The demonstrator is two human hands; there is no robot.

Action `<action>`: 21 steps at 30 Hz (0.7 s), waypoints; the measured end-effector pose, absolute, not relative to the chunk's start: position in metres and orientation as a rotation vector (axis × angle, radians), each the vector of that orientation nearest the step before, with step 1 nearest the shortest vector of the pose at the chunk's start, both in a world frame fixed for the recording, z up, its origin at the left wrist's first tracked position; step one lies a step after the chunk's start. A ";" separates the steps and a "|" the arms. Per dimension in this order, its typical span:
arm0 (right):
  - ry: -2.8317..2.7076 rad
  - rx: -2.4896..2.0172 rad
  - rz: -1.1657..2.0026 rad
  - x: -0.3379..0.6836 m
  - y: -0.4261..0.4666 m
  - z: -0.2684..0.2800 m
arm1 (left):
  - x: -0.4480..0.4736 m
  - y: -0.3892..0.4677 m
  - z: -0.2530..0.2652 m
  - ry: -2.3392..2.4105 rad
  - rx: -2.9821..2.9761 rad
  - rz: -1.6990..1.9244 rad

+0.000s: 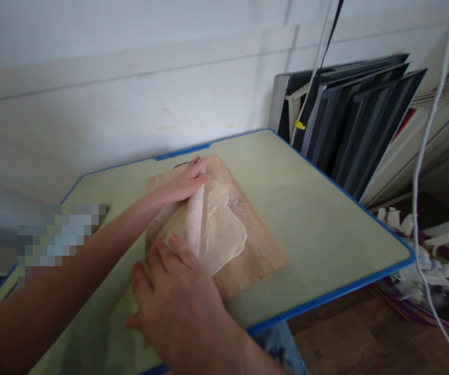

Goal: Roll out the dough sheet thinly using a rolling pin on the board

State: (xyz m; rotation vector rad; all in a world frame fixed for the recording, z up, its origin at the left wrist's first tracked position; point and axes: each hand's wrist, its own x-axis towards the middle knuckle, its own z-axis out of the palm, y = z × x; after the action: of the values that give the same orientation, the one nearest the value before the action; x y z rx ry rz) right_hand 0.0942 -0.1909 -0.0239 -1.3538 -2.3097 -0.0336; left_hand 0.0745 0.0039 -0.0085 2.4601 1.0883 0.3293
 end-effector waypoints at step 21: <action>-2.136 -1.311 0.241 0.113 -0.208 -0.023 | 0.116 -0.015 -0.019 1.100 2.564 0.540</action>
State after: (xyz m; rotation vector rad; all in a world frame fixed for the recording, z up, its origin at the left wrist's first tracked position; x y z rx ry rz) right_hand 0.1133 -0.2079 -0.0234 -1.3105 -2.1363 0.2406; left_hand 0.1155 -0.0153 -0.0188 2.5639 1.1000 0.5400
